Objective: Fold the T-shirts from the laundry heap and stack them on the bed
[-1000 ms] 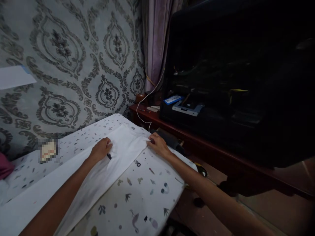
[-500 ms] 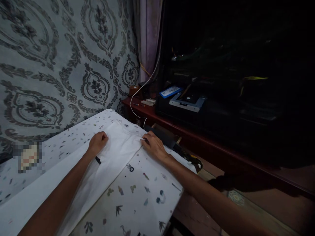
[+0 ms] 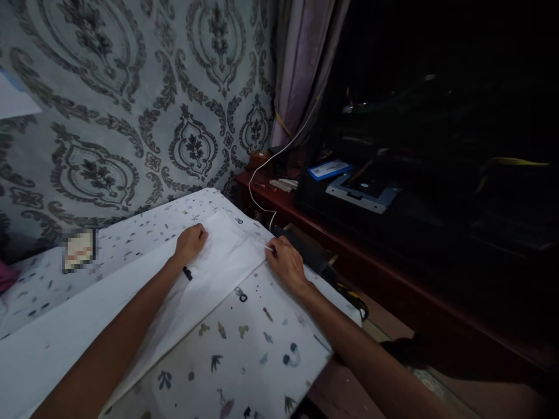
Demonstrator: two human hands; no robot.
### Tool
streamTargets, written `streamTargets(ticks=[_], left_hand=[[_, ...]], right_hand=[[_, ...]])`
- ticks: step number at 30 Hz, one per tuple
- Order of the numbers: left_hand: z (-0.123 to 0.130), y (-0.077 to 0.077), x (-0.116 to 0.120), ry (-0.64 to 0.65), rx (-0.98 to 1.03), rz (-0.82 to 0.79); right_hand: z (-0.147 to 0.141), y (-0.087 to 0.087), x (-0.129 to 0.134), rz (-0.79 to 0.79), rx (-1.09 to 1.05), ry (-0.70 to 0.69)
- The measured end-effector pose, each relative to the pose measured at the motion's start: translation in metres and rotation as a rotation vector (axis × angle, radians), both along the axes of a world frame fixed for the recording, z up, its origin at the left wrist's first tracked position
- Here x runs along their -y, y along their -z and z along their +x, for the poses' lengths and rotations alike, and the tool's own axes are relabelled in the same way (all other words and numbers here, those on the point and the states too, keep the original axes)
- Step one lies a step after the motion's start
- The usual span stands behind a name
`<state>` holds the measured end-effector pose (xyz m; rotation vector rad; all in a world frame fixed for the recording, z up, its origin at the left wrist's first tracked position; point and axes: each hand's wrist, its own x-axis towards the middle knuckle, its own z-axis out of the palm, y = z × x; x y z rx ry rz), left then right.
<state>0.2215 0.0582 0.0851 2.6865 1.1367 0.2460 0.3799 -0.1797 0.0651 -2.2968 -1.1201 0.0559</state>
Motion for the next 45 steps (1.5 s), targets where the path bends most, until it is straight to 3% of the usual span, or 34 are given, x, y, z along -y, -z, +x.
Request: streamTargets(ticks=[13, 22, 24, 27, 31, 34, 38, 42, 45], left_hand=[[0.018, 0.003, -0.001, 0.000, 0.066, -0.028], [0.002, -0.009, 0.025, 0.073, 0.112, 0.050], [-0.014, -0.012, 0.045, 0.169, 0.131, 0.042], [-0.049, -0.010, 0.087, 0.361, 0.141, -0.032], [-0.105, 0.001, 0.134, 0.463, 0.114, -0.007], [-0.150, 0.008, 0.141, 0.364, 0.074, 0.026], [-0.215, 0.008, 0.125, 0.190, 0.049, 0.047], [-0.280, -0.009, 0.113, 0.065, -0.025, 0.023], [-0.323, -0.028, 0.106, -0.039, -0.094, -0.103]], right_hand=[[0.000, 0.001, 0.001, 0.037, -0.022, -0.007], [0.002, 0.004, 0.004, 0.129, 0.024, -0.003], [-0.003, 0.000, 0.005, 0.201, 0.128, -0.059], [-0.020, -0.009, -0.002, 0.272, 0.278, -0.294], [-0.050, -0.020, -0.039, 0.181, 0.290, -0.645], [-0.070, -0.023, -0.081, 0.067, 0.264, -0.774], [-0.088, -0.011, -0.132, -0.016, 0.240, -0.817], [-0.089, 0.013, -0.158, 0.046, 0.216, -0.806], [-0.084, 0.025, -0.162, 0.113, 0.147, -0.847]])
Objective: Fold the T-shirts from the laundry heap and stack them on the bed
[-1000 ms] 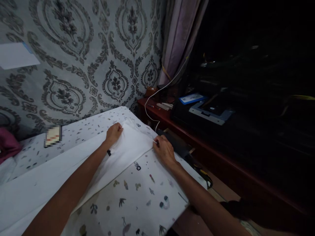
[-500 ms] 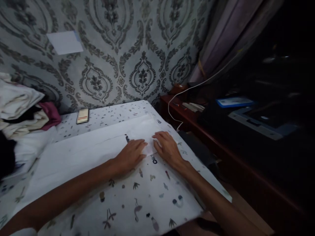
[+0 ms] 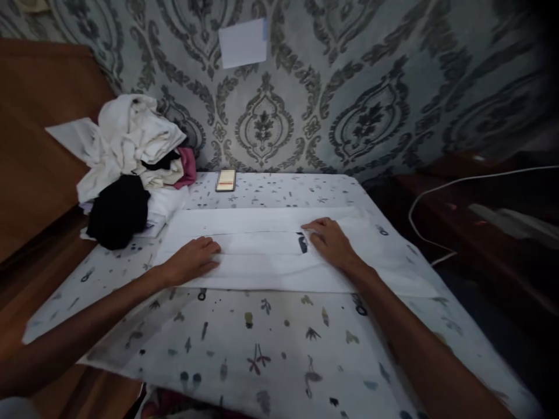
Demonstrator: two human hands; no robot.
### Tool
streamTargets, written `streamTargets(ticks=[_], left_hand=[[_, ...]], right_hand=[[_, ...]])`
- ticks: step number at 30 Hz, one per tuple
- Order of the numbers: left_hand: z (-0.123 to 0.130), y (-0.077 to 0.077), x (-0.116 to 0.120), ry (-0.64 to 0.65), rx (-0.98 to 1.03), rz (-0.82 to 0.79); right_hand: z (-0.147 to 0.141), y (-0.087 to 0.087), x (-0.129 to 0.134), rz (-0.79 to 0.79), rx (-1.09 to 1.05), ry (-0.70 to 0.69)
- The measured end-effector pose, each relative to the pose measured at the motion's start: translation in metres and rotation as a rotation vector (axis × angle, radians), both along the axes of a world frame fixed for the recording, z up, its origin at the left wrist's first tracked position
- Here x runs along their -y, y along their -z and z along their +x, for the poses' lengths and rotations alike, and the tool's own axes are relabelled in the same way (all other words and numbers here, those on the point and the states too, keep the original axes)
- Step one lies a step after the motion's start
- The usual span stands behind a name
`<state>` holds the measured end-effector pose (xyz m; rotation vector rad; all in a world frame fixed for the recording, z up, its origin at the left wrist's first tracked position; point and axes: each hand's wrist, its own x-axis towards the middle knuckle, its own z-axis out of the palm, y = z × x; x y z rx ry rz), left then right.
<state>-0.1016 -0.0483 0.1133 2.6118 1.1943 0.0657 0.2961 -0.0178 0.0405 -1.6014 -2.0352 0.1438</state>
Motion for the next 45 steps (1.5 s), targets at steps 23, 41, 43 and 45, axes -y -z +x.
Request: streamTargets(ticks=[23, 41, 43, 45], left_hand=[[-0.100, -0.003, -0.036, -0.259, 0.068, -0.127], [-0.051, 0.046, -0.031, -0.172, -0.053, 0.150], [-0.067, 0.050, -0.029, -0.242, -0.068, 0.155], [-0.080, 0.051, -0.027, -0.293, -0.069, 0.161]], right_hand=[[-0.016, -0.016, 0.008, 0.249, -0.054, 0.206], [-0.002, 0.011, -0.004, -0.067, 0.352, 0.031], [-0.001, 0.013, -0.005, -0.065, 0.370, 0.028], [-0.001, 0.012, -0.004, -0.061, 0.380, 0.031]])
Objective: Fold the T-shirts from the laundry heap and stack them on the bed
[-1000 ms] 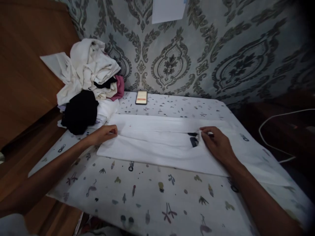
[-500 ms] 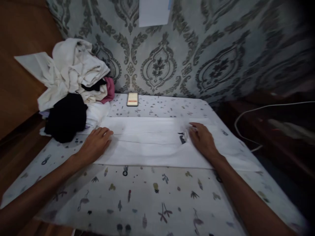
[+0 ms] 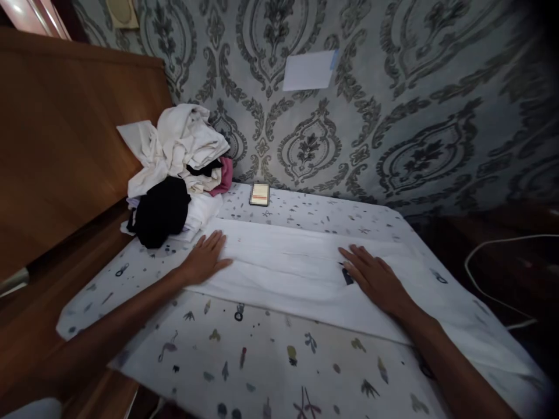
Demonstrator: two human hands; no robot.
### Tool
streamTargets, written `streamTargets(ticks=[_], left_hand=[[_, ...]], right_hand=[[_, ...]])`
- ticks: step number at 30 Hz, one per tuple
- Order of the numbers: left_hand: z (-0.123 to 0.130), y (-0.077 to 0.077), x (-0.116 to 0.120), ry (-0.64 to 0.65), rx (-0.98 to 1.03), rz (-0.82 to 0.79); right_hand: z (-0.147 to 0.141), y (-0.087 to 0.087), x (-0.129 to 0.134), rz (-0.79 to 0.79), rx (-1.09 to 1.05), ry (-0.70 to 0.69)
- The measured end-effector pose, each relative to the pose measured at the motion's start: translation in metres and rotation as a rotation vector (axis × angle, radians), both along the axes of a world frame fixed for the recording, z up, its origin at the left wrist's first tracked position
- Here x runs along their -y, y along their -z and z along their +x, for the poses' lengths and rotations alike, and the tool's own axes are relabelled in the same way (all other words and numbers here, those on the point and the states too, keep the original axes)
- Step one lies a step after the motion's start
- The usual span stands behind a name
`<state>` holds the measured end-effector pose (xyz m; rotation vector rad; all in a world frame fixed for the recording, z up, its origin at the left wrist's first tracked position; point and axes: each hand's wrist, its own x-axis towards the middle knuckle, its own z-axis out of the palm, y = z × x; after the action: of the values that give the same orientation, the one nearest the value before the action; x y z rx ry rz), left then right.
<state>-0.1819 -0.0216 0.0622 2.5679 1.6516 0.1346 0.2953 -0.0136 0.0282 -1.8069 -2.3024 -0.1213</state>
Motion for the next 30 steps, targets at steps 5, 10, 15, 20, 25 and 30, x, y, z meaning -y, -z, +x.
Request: streamTargets(ticks=[5, 10, 15, 20, 25, 30], left_hand=[[-0.014, -0.001, -0.001, -0.055, 0.005, -0.034], [-0.030, -0.002, -0.011, -0.076, 0.072, -0.071], [-0.052, -0.014, -0.023, -0.117, 0.408, -0.170], [-0.044, -0.030, -0.007, -0.128, 0.455, -0.067], [-0.018, -0.008, 0.041, 0.191, 0.145, 0.087], [-0.028, 0.028, 0.053, 0.312, 0.055, 0.269]], right_hand=[[-0.004, -0.005, 0.002, -0.024, 0.008, 0.021], [-0.015, -0.011, 0.003, -0.075, 0.014, 0.079], [-0.045, -0.018, 0.006, 0.018, 0.059, 0.113], [-0.127, -0.023, 0.018, 0.025, -0.005, -0.088], [-0.220, -0.040, 0.052, -0.133, -0.082, -0.362], [-0.242, -0.055, 0.067, -0.297, -0.156, -0.533]])
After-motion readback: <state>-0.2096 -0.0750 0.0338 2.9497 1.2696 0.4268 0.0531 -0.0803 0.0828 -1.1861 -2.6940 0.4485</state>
